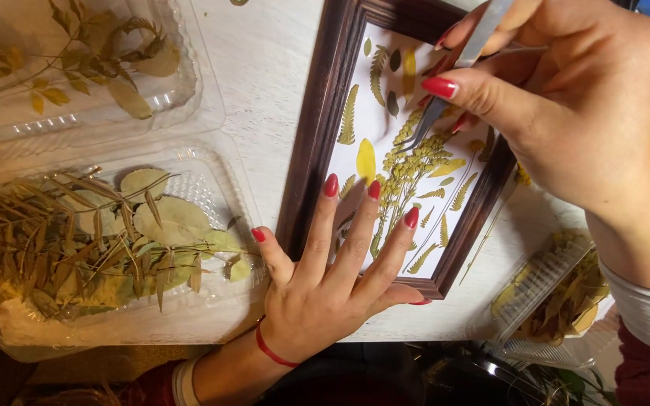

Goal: Arrange and glue pressed leaves and flowers onto a paper background inside a picture frame.

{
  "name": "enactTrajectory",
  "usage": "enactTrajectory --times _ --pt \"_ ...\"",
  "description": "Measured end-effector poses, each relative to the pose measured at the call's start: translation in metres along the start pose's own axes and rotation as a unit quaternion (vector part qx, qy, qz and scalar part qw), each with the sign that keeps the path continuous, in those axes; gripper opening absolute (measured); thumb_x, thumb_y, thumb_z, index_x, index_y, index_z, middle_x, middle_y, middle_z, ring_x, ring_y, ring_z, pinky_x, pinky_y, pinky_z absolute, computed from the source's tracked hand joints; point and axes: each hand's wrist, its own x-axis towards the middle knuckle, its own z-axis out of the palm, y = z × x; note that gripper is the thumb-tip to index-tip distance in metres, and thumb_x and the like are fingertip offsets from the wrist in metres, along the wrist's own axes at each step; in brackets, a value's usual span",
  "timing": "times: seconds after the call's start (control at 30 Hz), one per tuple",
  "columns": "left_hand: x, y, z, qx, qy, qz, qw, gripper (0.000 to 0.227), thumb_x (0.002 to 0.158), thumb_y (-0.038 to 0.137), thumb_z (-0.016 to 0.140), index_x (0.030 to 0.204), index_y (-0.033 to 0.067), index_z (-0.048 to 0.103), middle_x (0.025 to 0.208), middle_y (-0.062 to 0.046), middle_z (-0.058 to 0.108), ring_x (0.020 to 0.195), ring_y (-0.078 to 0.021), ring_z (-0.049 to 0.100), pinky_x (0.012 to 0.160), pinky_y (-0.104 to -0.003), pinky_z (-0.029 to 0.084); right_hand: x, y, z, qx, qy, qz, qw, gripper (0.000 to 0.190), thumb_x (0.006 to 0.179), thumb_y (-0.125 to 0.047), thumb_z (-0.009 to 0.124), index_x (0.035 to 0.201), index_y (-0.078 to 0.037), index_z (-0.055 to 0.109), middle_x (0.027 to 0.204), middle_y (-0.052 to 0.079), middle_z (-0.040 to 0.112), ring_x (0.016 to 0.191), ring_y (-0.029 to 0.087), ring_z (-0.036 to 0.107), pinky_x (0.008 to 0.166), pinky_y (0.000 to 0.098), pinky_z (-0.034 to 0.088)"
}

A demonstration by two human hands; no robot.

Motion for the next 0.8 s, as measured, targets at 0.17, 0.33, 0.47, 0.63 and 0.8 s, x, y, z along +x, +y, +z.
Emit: enactTrajectory --times 0.17,0.33,0.47,0.63,0.8 --pt "0.002 0.000 -0.001 0.003 -0.005 -0.011 1.000 0.076 0.112 0.080 0.032 0.162 0.0241 0.044 0.156 -0.010 0.058 0.147 -0.0409 0.049 0.118 -0.069 -0.015 0.003 0.000 0.009 0.006 0.018 0.024 1.000 0.009 0.099 0.001 0.071 0.101 0.000 0.062 0.107 0.005 0.069 0.089 0.009 0.070 0.071 0.0224 0.062" --pt "0.003 0.000 -0.002 0.009 -0.013 -0.013 1.000 0.076 0.111 0.080 0.031 0.162 0.0249 0.043 0.157 -0.011 0.057 0.147 -0.0405 0.049 0.118 -0.068 -0.015 -0.010 0.049 -0.005 -0.024 -0.028 -0.130 0.991 0.008 0.113 0.012 0.065 0.116 0.009 0.058 0.117 0.012 0.064 0.104 0.014 0.066 0.094 0.0241 0.060" --pt "0.002 0.000 0.000 0.003 -0.011 -0.018 1.000 0.076 0.111 0.080 0.031 0.162 0.0242 0.043 0.158 -0.013 0.057 0.147 -0.0405 0.049 0.118 -0.069 -0.015 0.003 0.014 0.015 0.026 0.031 0.014 0.999 0.014 0.104 0.003 0.073 0.107 0.000 0.060 0.111 0.003 0.068 0.083 0.008 0.069 0.066 0.0195 0.061" --pt "0.003 0.000 0.000 0.003 -0.013 -0.024 1.000 0.077 0.111 0.079 0.031 0.162 0.0237 0.044 0.157 -0.013 0.057 0.148 -0.0407 0.049 0.119 -0.068 -0.014 0.005 0.015 0.019 0.050 0.035 0.017 0.998 0.014 0.104 0.002 0.072 0.108 0.000 0.059 0.114 0.003 0.066 0.098 0.010 0.073 0.073 0.0225 0.064" --pt "0.003 -0.001 0.000 -0.001 -0.014 -0.021 1.000 0.077 0.112 0.079 0.031 0.162 0.0231 0.044 0.157 -0.014 0.057 0.148 -0.0409 0.049 0.119 -0.068 -0.014 0.006 0.016 0.018 0.054 0.001 -0.013 0.998 0.014 0.107 0.001 0.070 0.110 0.000 0.056 0.116 0.004 0.066 0.120 0.010 0.075 0.072 0.0209 0.065"
